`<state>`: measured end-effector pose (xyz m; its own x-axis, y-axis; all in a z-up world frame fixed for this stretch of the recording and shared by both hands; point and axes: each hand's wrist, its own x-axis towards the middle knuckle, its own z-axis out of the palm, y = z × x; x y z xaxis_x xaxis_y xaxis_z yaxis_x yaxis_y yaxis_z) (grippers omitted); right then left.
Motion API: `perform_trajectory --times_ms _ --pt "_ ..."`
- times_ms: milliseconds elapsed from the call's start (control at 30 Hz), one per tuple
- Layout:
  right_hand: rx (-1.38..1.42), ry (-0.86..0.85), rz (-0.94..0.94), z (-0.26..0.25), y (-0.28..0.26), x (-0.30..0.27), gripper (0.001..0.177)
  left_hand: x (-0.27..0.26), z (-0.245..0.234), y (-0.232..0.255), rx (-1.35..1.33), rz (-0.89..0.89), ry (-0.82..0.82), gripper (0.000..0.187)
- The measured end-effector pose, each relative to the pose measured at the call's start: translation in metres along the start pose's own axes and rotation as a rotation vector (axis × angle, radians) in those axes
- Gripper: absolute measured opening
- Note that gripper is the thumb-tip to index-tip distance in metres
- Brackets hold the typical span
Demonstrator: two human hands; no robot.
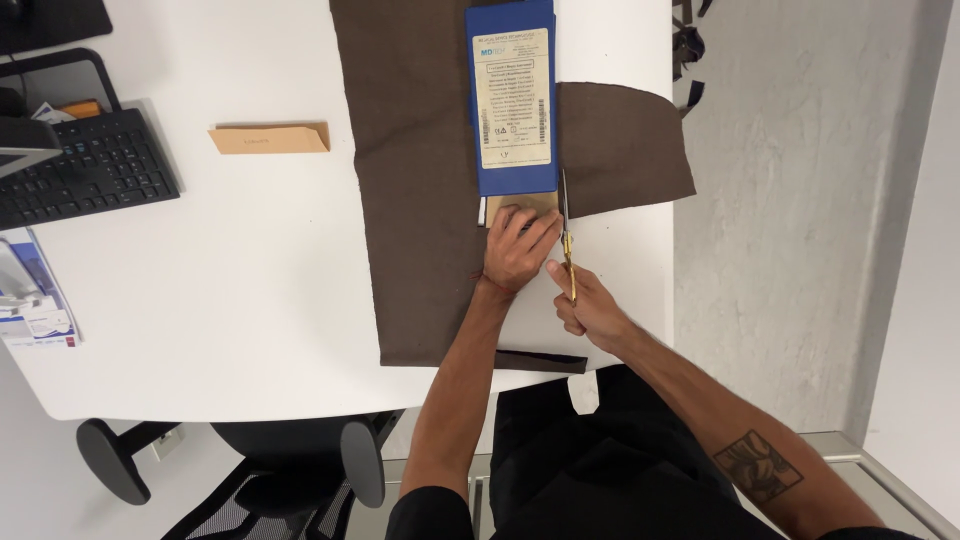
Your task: Cutting a piece of leather around a cardboard template using scissors.
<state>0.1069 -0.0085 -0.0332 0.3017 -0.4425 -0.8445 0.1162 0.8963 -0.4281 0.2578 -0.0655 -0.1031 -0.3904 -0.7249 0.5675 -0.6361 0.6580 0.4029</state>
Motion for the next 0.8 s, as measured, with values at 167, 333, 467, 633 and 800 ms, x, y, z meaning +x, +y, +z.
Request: perform_trajectory --times_ms 167,333,467,633,800 --pt "-0.004 -0.023 -0.022 -0.008 0.0 0.004 0.05 0.002 -0.003 0.001 -0.012 -0.006 0.005 0.014" --pt "-0.082 0.011 -0.042 -0.007 -0.003 0.009 0.049 0.003 -0.005 0.001 -0.03 0.006 0.029 0.015" --pt "-0.042 0.033 -0.008 -0.003 -0.001 0.008 0.048 0.002 -0.004 0.001 -0.042 0.001 0.015 0.015" --pt "-0.018 0.008 0.003 -0.007 -0.001 0.007 0.048 0.001 -0.002 -0.001 -0.046 0.013 0.008 0.015" --pt "-0.022 -0.003 -0.013 -0.013 -0.003 0.012 0.05 0.0 -0.003 0.0 -0.043 0.005 -0.001 0.015"
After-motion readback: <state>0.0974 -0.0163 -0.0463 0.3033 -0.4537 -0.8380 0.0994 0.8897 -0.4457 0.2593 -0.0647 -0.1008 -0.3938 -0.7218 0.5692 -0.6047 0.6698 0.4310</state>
